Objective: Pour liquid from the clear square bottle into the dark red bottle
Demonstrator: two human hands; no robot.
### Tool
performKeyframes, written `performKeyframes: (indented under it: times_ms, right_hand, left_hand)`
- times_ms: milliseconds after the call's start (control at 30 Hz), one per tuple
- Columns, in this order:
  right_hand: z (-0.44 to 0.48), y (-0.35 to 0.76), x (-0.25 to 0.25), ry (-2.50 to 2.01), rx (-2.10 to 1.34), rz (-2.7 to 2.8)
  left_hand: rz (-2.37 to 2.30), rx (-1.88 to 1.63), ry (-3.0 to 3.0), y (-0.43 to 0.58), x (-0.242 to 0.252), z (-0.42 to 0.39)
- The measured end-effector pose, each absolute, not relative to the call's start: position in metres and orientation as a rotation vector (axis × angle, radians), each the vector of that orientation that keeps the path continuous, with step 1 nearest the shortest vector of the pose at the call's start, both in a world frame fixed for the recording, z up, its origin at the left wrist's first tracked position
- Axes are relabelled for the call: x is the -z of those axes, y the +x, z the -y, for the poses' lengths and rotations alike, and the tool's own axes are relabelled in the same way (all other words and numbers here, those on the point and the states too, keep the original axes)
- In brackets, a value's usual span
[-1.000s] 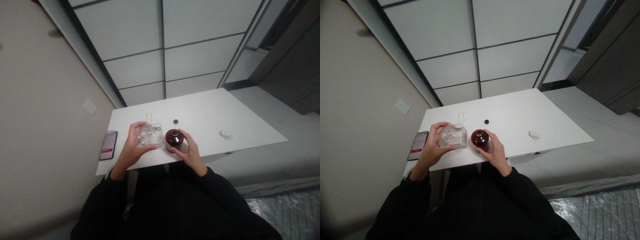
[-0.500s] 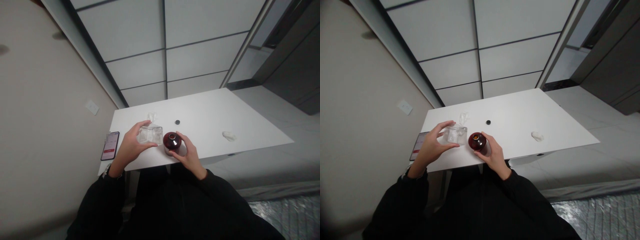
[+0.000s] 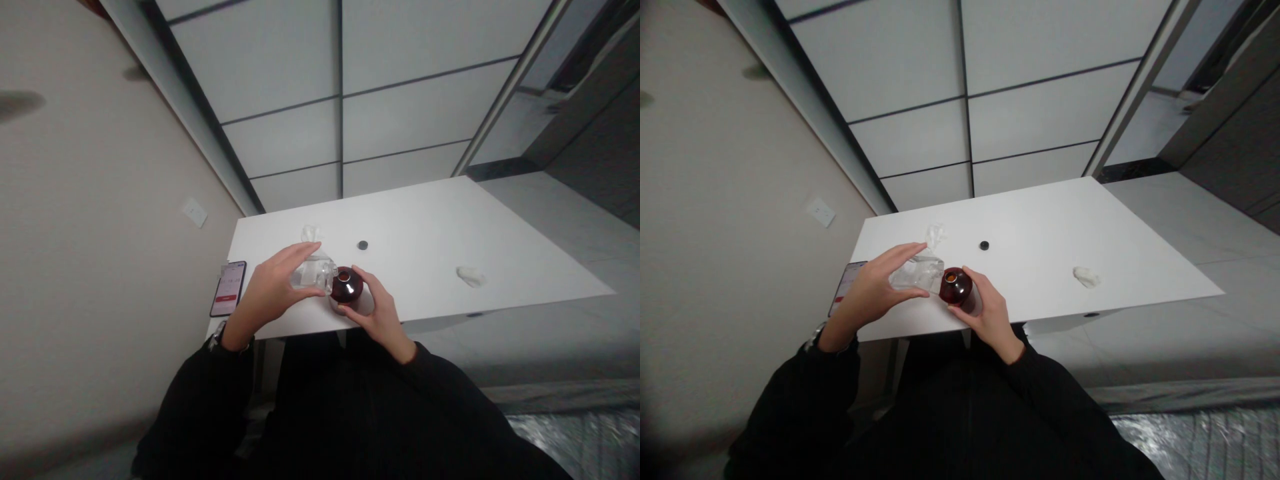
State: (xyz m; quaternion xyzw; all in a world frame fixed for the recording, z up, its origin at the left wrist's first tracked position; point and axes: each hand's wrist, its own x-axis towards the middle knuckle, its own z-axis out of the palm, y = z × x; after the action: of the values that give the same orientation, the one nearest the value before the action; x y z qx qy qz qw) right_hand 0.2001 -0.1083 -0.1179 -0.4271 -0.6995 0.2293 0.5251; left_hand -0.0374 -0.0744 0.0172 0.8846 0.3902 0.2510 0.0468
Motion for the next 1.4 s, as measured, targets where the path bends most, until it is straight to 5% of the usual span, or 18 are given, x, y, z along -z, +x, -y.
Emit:
performKeyframes:
  times_ms: [1400]
  right_hand:
    - [0.108, 0.199, 0.115, -1.027, -0.572, 1.663]
  left_hand:
    - [-1.196, -0.352, 2.933, -0.024, -0.056, 0.07]
